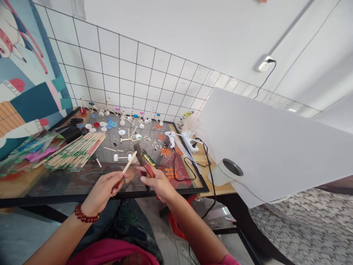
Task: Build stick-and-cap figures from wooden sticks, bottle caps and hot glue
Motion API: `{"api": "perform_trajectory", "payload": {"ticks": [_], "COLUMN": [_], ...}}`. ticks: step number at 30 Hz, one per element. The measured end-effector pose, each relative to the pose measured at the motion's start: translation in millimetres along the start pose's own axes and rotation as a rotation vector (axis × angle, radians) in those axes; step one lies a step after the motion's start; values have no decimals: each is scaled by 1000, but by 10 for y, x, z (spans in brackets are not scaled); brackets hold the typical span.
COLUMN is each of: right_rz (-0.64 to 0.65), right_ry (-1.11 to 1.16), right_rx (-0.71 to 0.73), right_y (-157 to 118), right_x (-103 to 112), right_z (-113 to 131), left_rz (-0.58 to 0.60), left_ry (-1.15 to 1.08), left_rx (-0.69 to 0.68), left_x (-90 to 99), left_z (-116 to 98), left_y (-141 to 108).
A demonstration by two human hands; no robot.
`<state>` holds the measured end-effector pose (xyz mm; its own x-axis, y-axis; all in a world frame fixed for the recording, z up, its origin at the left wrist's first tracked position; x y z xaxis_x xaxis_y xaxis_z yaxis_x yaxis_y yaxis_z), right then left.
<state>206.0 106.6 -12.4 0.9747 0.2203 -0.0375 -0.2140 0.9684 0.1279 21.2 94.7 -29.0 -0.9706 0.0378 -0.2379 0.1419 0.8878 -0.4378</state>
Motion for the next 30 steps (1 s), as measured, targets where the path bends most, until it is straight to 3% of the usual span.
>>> {"api": "perform_trajectory", "payload": {"ticks": [7, 14, 22, 30], "right_rz": [70, 270, 390, 428], "right_ry": [-177, -475, -671, -778], "right_rx": [57, 181, 298, 339], "right_y": [2, 4, -32, -97], "right_x": [4, -177, -361, -426], "right_z": [70, 215, 236, 262], "left_rz": [-44, -28, -10, -83], "left_ry": [74, 137, 243, 387], "left_rx": [-99, -182, -233, -270], "left_x": [133, 126, 93, 139], "left_z": [-189, -326, -324, -277], "left_y": [-1, 11, 79, 99]}}
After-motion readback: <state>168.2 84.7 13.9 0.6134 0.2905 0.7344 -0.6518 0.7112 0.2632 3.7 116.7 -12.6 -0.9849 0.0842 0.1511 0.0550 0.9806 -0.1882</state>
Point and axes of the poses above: each hand's wrist, its own y-axis towards the middle knuckle, its own x-axis out of the back of the hand, z = x × y, the point moved 9 cm from there along y, towards the middle knuckle, and after that the axes turned 11 degrees about x, right-handed, at the moved point
